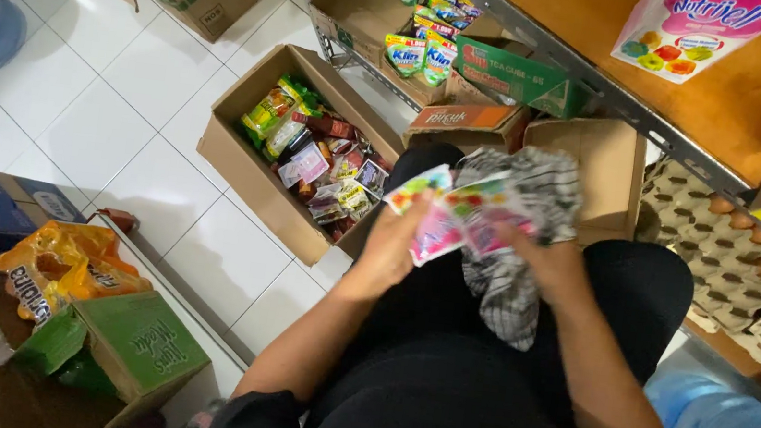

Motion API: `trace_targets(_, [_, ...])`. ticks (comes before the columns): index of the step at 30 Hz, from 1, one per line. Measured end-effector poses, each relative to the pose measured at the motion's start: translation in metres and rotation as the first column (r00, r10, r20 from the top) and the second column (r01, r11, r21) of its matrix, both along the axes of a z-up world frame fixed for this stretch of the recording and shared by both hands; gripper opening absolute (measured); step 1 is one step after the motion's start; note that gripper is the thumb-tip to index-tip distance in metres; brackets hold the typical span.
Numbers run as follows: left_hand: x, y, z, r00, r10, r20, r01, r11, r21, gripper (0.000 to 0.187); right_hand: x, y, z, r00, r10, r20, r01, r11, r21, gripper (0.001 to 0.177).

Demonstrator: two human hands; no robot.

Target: The person sits on the floor and wipes the exterior of several small product boxes using a checkered cloth. They pick up each box from a larger cardboard box, wipe it, and place it on a wooden table.

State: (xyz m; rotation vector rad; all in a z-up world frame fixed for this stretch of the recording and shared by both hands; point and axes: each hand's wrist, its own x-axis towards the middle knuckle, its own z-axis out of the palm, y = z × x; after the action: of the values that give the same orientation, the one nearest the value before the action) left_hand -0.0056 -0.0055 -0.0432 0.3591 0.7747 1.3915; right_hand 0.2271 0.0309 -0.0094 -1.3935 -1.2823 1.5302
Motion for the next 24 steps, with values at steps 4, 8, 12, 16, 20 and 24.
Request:
trace_targets(4, [-0.028, -0.001, 0.065, 0.976, -0.171, 0.134, 0.184, 0.979, -0.092, 0.043, 0.034, 0.014, -0.009, 0.963, -0.122, -0.240, 0.126, 0.992, 0.001, 0.049])
trace_targets(8, [-0.016, -0.013, 0.001, 0.905, -0.416, 0.089, 0.414, 0.909, 0.037, 0.043, 0.028, 0.006, 0.000, 0.997, 0.073, 0.024, -0.074, 0.996, 0.047, 0.047])
trace_targets(12, [0.006, -0.015, -0.023, 0.934, -0.356, 0.012, 0.355, 0.934, 0.042, 0.041, 0.005, -0.001, 0.025, 0.965, 0.256, -0.063, -0.257, 0.967, -0.004, 0.053])
trace_targets(16, [0.001, -0.004, 0.038, 0.954, -0.239, 0.181, 0.250, 0.967, -0.040, 0.043, 0.035, 0.011, 0.021, 0.960, 0.279, -0.014, -0.277, 0.956, 0.099, 0.055])
trace_targets(20, [0.001, 0.004, 0.039, 0.968, -0.084, 0.238, 0.106, 0.991, -0.080, 0.047, 0.039, -0.003, 0.042, 0.921, -0.267, 0.285, 0.081, 0.845, 0.529, 0.040])
trace_targets(24, [0.028, 0.006, 0.021, 0.946, -0.041, 0.320, 0.066, 0.995, -0.069, 0.050, 0.005, -0.025, 0.024, 0.887, -0.289, 0.361, -0.003, 0.776, 0.630, 0.033])
